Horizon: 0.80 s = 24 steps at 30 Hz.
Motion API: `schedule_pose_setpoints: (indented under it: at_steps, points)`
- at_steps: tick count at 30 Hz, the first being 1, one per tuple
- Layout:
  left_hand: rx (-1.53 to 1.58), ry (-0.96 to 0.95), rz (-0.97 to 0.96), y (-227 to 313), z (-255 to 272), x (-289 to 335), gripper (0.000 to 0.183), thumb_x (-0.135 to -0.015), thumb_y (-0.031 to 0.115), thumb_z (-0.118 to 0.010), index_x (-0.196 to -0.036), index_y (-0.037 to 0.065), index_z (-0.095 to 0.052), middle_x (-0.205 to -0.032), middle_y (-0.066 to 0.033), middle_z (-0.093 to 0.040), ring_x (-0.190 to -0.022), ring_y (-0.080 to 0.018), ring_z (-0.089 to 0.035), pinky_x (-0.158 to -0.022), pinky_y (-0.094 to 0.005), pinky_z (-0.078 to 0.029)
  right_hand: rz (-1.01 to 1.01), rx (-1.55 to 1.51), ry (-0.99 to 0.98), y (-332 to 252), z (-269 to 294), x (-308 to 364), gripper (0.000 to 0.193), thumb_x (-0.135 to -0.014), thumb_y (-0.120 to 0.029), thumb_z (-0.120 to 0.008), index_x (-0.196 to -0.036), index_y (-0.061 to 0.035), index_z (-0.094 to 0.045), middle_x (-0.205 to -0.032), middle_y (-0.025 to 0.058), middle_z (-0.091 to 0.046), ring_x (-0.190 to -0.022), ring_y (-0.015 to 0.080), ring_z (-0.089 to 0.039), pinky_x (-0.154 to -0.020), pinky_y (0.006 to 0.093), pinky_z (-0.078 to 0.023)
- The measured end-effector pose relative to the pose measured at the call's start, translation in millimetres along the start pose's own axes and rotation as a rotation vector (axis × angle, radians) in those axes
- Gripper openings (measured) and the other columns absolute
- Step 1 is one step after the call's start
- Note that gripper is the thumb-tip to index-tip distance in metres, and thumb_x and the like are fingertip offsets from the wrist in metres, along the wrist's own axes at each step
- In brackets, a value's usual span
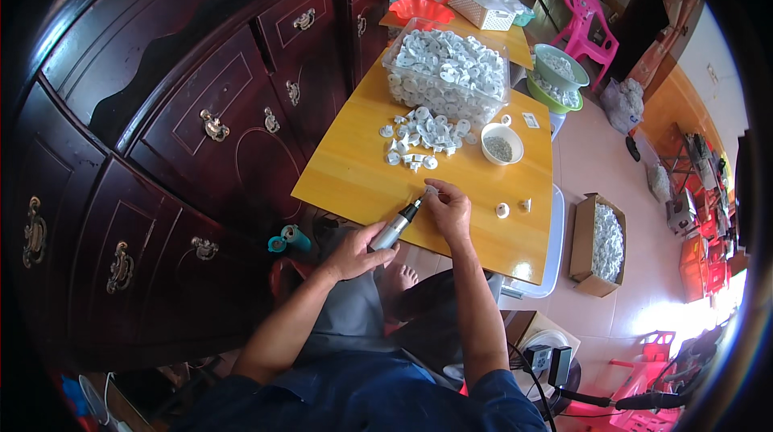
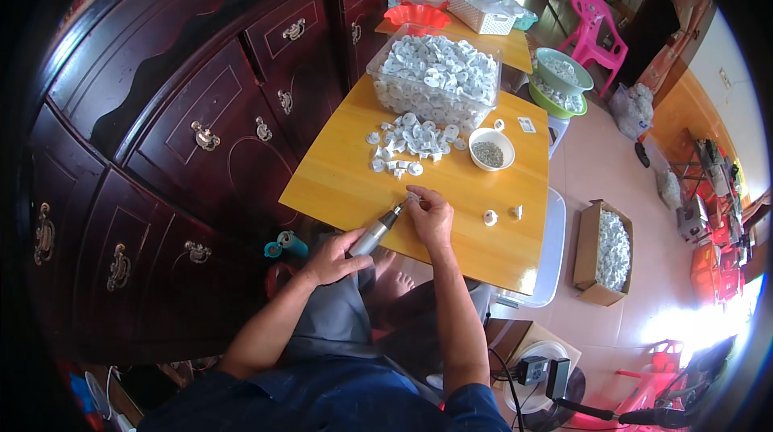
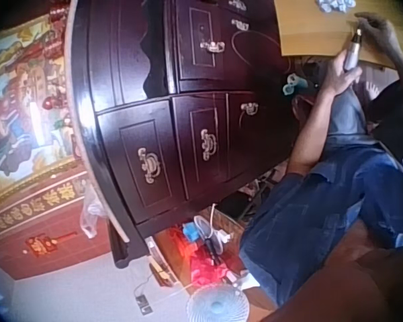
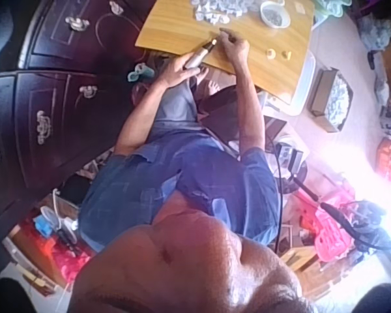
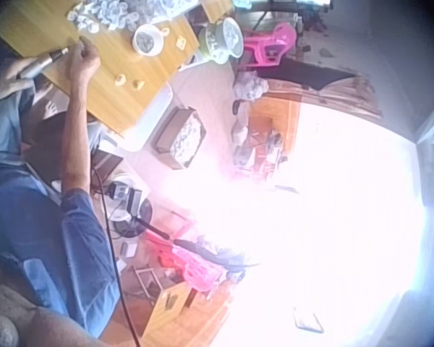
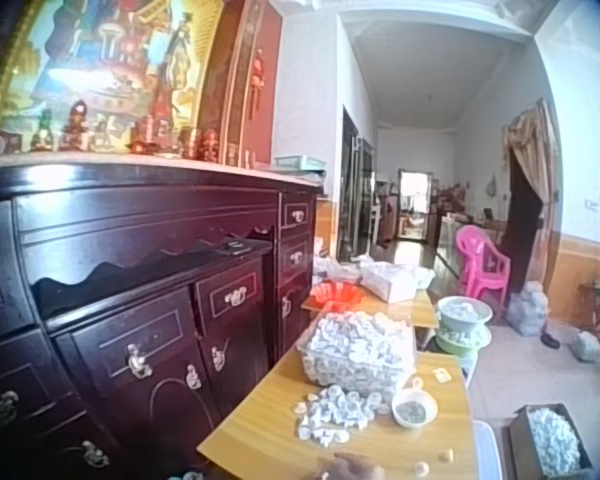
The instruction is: Assembling small white plastic shoe components by inserting metal pins using a handheld rotary tool.
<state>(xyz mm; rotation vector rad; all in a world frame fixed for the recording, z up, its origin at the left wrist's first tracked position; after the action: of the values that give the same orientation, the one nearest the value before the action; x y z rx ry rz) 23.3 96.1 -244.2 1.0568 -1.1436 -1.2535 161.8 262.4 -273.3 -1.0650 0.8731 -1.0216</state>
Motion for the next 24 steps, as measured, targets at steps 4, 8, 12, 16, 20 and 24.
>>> schedule_pose_setpoints:
  at_steps: [4,8,12,16,20,24]
  points:
    - [-0.013,0.013,-0.028,4,0,1,0.029,-0.09,0.026,-0.065,-0.11,0.007,-0.059,-0.073,0.0033,-0.061,-0.057,-0.0044,-0.054,-0.053,-0.0211,-0.044,0.043,-0.026,0.004,1,0,0,0.026,-0.08,-0.005,-0.071,-0.105,-0.0069,-0.074,-0.08,0.0024,-0.066,-0.066,0.0066,-0.058,-0.063,0.0234,-0.049]
    - [0.001,0.012,-0.03,5,0,2,0.028,-0.09,0.025,-0.064,-0.11,0.006,-0.058,-0.074,0.0034,-0.061,-0.058,-0.004,-0.054,-0.052,-0.0206,-0.044,0.083,-0.002,0.012,-4,0,1,0.025,-0.078,-0.003,-0.072,-0.103,-0.0062,-0.074,-0.082,0.0038,-0.064,-0.067,0.0091,-0.06,-0.065,0.0239,-0.05]
    - [0.084,-0.018,0.005,-6,1,1,0.038,-0.09,0.021,-0.064,-0.122,0.003,-0.054,-0.077,0.0008,-0.06,-0.058,-0.0047,-0.053,-0.052,-0.0208,-0.044,0.199,0.032,0.045,-17,0,7,0.025,-0.077,-0.002,-0.072,-0.102,-0.0059,-0.074,-0.08,0.0044,-0.062,-0.066,0.0105,-0.059,-0.063,0.0241,-0.049]
    - [0.167,-0.046,0.039,-16,-2,0,0.05,-0.089,0.018,-0.063,-0.134,0.001,-0.049,-0.078,-0.0014,-0.058,-0.056,-0.006,-0.052,-0.051,-0.0215,-0.044,0.27,0.063,0.071,-24,3,10,0.022,-0.077,0.0,-0.071,-0.099,-0.0053,-0.073,-0.077,0.0049,-0.061,-0.062,0.0107,-0.056,-0.059,0.0244,-0.046]
    - [0.207,-0.048,0.038,-12,-5,1,0.019,-0.091,0.017,-0.06,-0.105,0.004,-0.058,-0.076,0.0022,-0.058,-0.058,-0.0033,-0.05,-0.049,-0.0202,-0.041,0.289,0.072,0.067,-30,3,11,0.021,-0.077,0.002,-0.07,-0.096,-0.0048,-0.073,-0.075,0.0047,-0.06,-0.061,0.0103,-0.054,-0.058,0.0243,-0.045]
    - [0.236,-0.035,0.051,-11,-6,1,0.018,-0.092,0.016,-0.059,-0.106,0.005,-0.057,-0.076,0.002,-0.057,-0.059,-0.0032,-0.05,-0.049,-0.0196,-0.041,0.292,0.1,0.059,-30,2,11,0.021,-0.077,0.002,-0.07,-0.096,-0.0049,-0.073,-0.075,0.0044,-0.06,-0.061,0.01,-0.053,-0.058,0.0242,-0.045]
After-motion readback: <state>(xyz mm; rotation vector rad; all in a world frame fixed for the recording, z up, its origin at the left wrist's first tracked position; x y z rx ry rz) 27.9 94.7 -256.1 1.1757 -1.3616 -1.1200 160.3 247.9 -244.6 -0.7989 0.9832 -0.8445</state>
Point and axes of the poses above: each hand's wrist, its own x-axis away from the middle knuckle, its own z-axis out of the back of the hand, y = z × x, the point moved 7 cm from there along -x, towards the middle knuckle
